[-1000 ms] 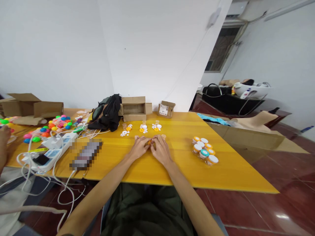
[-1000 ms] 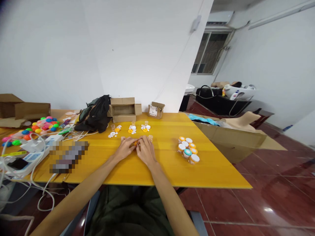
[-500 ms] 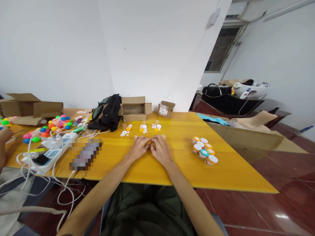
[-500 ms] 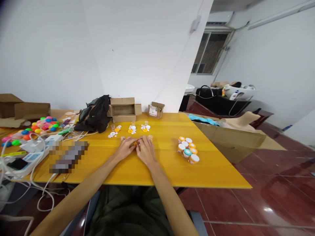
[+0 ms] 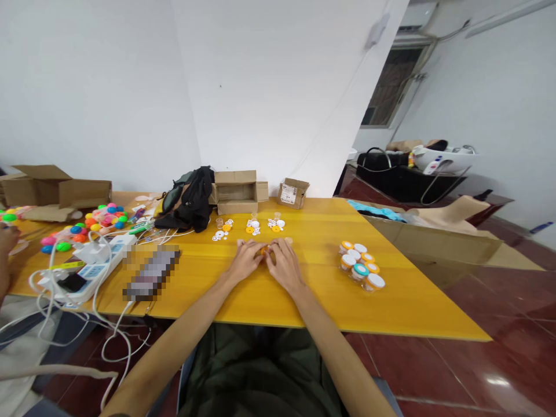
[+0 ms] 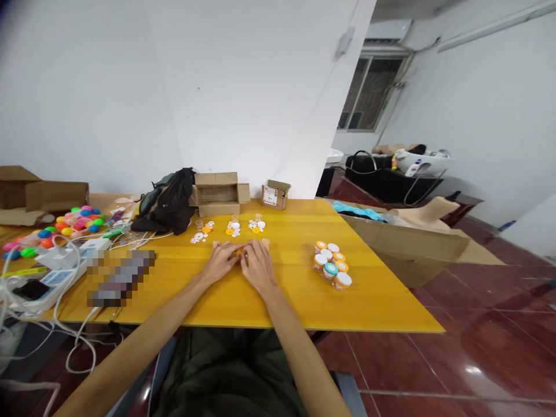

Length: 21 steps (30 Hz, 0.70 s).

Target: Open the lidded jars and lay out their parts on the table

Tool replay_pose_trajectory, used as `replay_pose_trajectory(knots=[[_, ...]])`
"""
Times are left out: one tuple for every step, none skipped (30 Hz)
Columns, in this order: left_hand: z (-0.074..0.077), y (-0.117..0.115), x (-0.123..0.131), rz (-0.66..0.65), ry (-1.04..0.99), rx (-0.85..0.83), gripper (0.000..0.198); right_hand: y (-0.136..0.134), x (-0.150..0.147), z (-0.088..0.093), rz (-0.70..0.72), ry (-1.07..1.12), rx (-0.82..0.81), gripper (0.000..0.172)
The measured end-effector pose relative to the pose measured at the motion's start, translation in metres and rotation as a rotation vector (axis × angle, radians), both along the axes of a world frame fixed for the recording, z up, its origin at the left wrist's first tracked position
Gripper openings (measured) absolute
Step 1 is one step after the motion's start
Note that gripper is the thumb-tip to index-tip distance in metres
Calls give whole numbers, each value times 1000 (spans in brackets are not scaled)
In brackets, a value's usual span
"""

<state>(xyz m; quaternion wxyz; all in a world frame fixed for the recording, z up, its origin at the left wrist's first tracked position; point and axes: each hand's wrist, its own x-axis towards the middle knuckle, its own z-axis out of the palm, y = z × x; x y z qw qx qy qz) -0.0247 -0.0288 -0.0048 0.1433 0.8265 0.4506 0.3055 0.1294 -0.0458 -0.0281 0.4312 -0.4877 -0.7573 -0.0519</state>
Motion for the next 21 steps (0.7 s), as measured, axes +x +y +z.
replay_pose_trajectory(knots=[[0,0,0,-2,1,-1,35,0,0,0,1,-1,0,18],[-1,0,0,-1,2,-2,34,0,0,0,3,-1,2,19],[-1,1,0,2,2,-5,34,0,0,0,4,-1,4,19],[-2,1,-1,8,0,-9,33,1,0,-1,4,1,6,18],[-2,2,-1,16,-3,-12,32,1,1,-1,1,5,9,18],[-3,3,-1,25,-7,-13,31,2,2,-2,-6,12,10,17],[-4,3,-1,35,-14,-14,31,3,2,-2,-18,21,9,17],[-4,4,-1,45,-23,-15,31,4,4,-4,-33,30,7,16],[-5,5,-2,55,-33,-18,31,5,5,-5,-51,38,3,16],[-5,5,-2,67,-47,-22,32,6,6,-7,-72,43,1,16],[-5,6,-2,80,-62,-28,32,7,8,-9,-91,45,0,16],[-5,7,-2,92,-76,-34,32,8,9,-12,-107,42,3,16],[-5,7,-1,103,-89,-39,32,9,10,-14,-117,36,9,16],[-5,7,-1,113,-101,-43,33,10,10,-16,-123,29,16,16],[-4,7,-1,118,-108,-47,33,10,11,-18,-126,23,22,17],[-4,7,-1,121,-112,-51,33,11,11,-19,-129,19,23,17],[-3,7,-1,121,-113,-55,33,11,11,-20,-134,17,20,17],[-2,7,-1,119,-113,-58,33,10,11,-20,-142,19,16,16],[-2,7,-1,116,-111,-59,33,10,11,-19,-150,24,12,16],[-2,6,-1,110,-108,-57,33,10,11,-17,-152,33,11,16],[-2,6,-1,104,-104,-52,32,9,10,-15,-145,45,12,16]])
